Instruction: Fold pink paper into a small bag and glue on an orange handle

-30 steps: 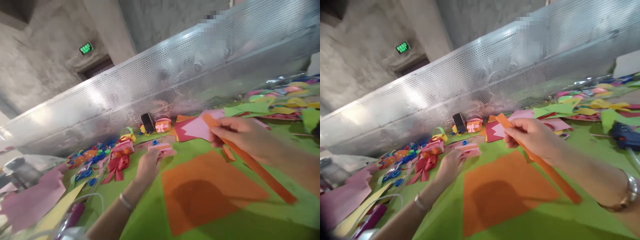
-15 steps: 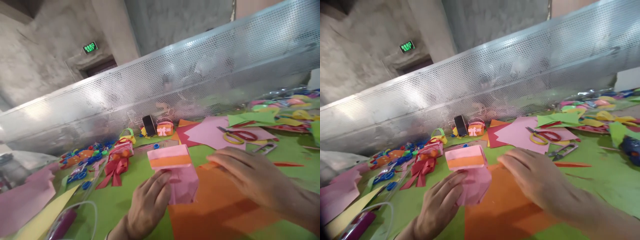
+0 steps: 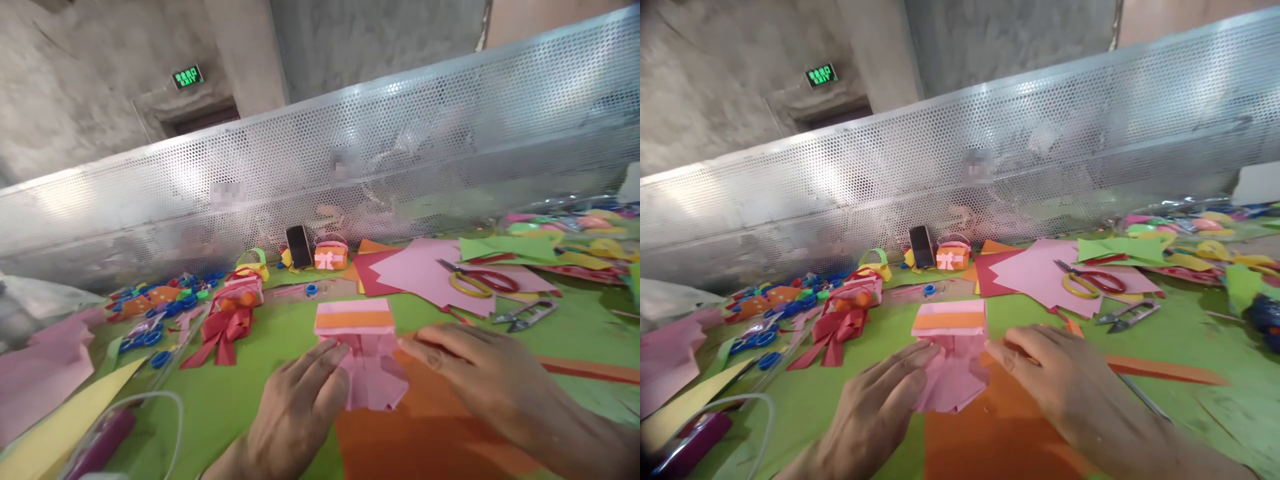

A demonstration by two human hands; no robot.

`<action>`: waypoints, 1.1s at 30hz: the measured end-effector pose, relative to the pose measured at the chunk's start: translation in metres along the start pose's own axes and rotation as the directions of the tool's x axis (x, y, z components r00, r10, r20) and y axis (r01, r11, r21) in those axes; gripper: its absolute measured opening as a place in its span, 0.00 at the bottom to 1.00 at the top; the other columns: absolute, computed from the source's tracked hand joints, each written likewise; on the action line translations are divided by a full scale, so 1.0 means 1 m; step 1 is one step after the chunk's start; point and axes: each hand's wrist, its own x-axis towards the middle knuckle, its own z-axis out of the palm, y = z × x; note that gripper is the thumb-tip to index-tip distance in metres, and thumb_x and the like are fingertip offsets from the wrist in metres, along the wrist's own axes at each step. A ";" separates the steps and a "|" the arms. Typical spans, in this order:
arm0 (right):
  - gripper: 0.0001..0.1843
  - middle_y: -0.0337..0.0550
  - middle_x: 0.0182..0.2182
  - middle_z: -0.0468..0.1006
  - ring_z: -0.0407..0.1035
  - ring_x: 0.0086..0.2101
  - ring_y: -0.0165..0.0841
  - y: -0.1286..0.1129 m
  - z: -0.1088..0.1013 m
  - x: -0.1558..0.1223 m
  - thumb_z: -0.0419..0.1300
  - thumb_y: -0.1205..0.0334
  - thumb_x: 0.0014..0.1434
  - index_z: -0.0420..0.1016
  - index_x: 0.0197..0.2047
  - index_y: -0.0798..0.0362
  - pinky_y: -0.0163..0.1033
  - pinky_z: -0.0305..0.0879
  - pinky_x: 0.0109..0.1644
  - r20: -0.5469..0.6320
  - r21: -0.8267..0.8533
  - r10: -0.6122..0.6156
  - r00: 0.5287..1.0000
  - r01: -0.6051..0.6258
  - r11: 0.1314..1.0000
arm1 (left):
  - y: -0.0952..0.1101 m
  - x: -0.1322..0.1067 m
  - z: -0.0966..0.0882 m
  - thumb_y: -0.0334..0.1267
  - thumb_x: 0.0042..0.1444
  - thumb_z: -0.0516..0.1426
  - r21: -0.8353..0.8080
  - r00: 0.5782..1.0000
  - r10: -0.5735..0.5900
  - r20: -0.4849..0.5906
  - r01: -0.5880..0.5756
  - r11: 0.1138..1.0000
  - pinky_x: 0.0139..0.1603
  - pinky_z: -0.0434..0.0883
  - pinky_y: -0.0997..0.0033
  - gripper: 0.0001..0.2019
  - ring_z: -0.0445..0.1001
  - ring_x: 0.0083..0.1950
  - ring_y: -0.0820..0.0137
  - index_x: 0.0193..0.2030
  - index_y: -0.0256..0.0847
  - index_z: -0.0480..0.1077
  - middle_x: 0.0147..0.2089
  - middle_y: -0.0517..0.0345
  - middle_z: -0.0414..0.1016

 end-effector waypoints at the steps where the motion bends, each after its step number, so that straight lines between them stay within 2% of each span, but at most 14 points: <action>1: 0.13 0.38 0.30 0.81 0.73 0.26 0.31 -0.004 0.000 0.001 0.52 0.53 0.67 0.78 0.39 0.45 0.33 0.67 0.25 0.032 0.043 0.086 0.996 -0.088 0.995 | 0.000 0.000 0.000 0.24 0.63 0.46 0.008 1.000 0.002 0.003 -0.002 1.000 0.38 0.81 0.66 0.11 0.81 0.46 0.59 0.36 0.36 0.68 0.45 0.48 0.82; 4: 0.18 0.38 0.28 0.80 0.72 0.24 0.31 -0.014 0.000 0.003 0.52 0.46 0.66 0.76 0.35 0.46 0.33 0.64 0.21 0.104 0.113 0.266 0.958 -0.277 0.954 | -0.001 0.000 0.001 0.25 0.64 0.46 0.026 1.000 0.015 0.000 -0.015 1.000 0.38 0.81 0.66 0.11 0.82 0.45 0.60 0.37 0.36 0.68 0.43 0.49 0.83; 6: 0.19 0.38 0.27 0.78 0.71 0.23 0.30 -0.017 0.000 0.004 0.51 0.45 0.66 0.75 0.33 0.47 0.33 0.64 0.22 0.118 0.127 0.290 0.950 -0.304 0.944 | -0.001 0.000 0.002 0.25 0.64 0.46 0.020 1.000 0.019 -0.008 -0.019 1.000 0.38 0.81 0.66 0.11 0.82 0.44 0.61 0.37 0.36 0.68 0.43 0.49 0.83; 8: 0.18 0.37 0.25 0.77 0.70 0.22 0.30 -0.015 0.001 0.003 0.52 0.47 0.66 0.75 0.33 0.47 0.33 0.64 0.23 0.106 0.127 0.235 0.966 -0.248 0.960 | -0.002 0.000 0.003 0.24 0.63 0.46 0.011 1.000 0.011 -0.012 -0.011 1.000 0.39 0.81 0.66 0.11 0.82 0.43 0.61 0.36 0.37 0.67 0.42 0.50 0.83; 10: 0.15 0.36 0.25 0.77 0.70 0.22 0.30 -0.011 0.003 0.002 0.52 0.51 0.67 0.75 0.34 0.46 0.32 0.63 0.22 0.078 0.104 0.119 0.990 -0.126 0.987 | -0.002 0.000 0.003 0.24 0.63 0.46 0.004 1.000 0.002 -0.017 -0.002 1.000 0.39 0.81 0.66 0.11 0.82 0.43 0.62 0.35 0.37 0.67 0.42 0.50 0.83; 13: 0.11 0.36 0.28 0.78 0.72 0.25 0.31 -0.006 0.006 -0.001 0.51 0.57 0.67 0.76 0.40 0.42 0.33 0.64 0.24 0.023 0.025 -0.061 0.998 0.061 0.998 | -0.001 0.000 0.003 0.24 0.63 0.46 -0.014 1.000 -0.001 -0.028 0.001 1.000 0.38 0.81 0.66 0.11 0.82 0.42 0.62 0.35 0.37 0.67 0.41 0.50 0.83; 15: 0.13 0.36 0.30 0.79 0.73 0.27 0.32 -0.005 0.008 -0.003 0.51 0.60 0.66 0.75 0.45 0.40 0.34 0.65 0.25 -0.004 -0.014 -0.115 0.993 0.115 0.993 | 0.000 -0.001 0.004 0.25 0.64 0.46 -0.023 1.000 0.001 -0.028 -0.002 1.000 0.38 0.81 0.66 0.11 0.82 0.42 0.62 0.35 0.37 0.67 0.41 0.51 0.83; 23: 0.13 0.39 0.33 0.80 0.74 0.29 0.34 -0.015 0.004 -0.003 0.49 0.60 0.66 0.75 0.44 0.42 0.35 0.66 0.27 0.013 -0.002 -0.126 0.992 0.126 0.992 | 0.001 0.000 0.005 0.24 0.63 0.47 -0.094 0.999 -0.027 -0.032 0.024 0.995 0.37 0.81 0.65 0.10 0.82 0.39 0.62 0.36 0.36 0.67 0.40 0.51 0.83; 29: 0.11 0.35 0.28 0.78 0.73 0.28 0.32 -0.020 0.006 0.001 0.52 0.60 0.66 0.74 0.34 0.44 0.34 0.63 0.28 -0.001 -0.031 -0.055 0.998 0.055 0.998 | 0.000 -0.003 0.006 0.21 0.60 0.46 -0.163 0.999 -0.043 -0.033 0.037 0.986 0.44 0.78 0.70 0.12 0.81 0.42 0.65 0.37 0.35 0.68 0.42 0.48 0.82; 33: 0.10 0.35 0.28 0.76 0.72 0.29 0.31 -0.023 0.010 0.002 0.52 0.62 0.66 0.70 0.32 0.48 0.36 0.63 0.31 0.002 0.007 -0.041 0.999 0.041 0.999 | 0.002 -0.003 0.006 0.21 0.60 0.46 -0.161 0.998 -0.033 -0.050 0.025 0.987 0.41 0.79 0.71 0.11 0.81 0.42 0.65 0.37 0.35 0.68 0.41 0.48 0.82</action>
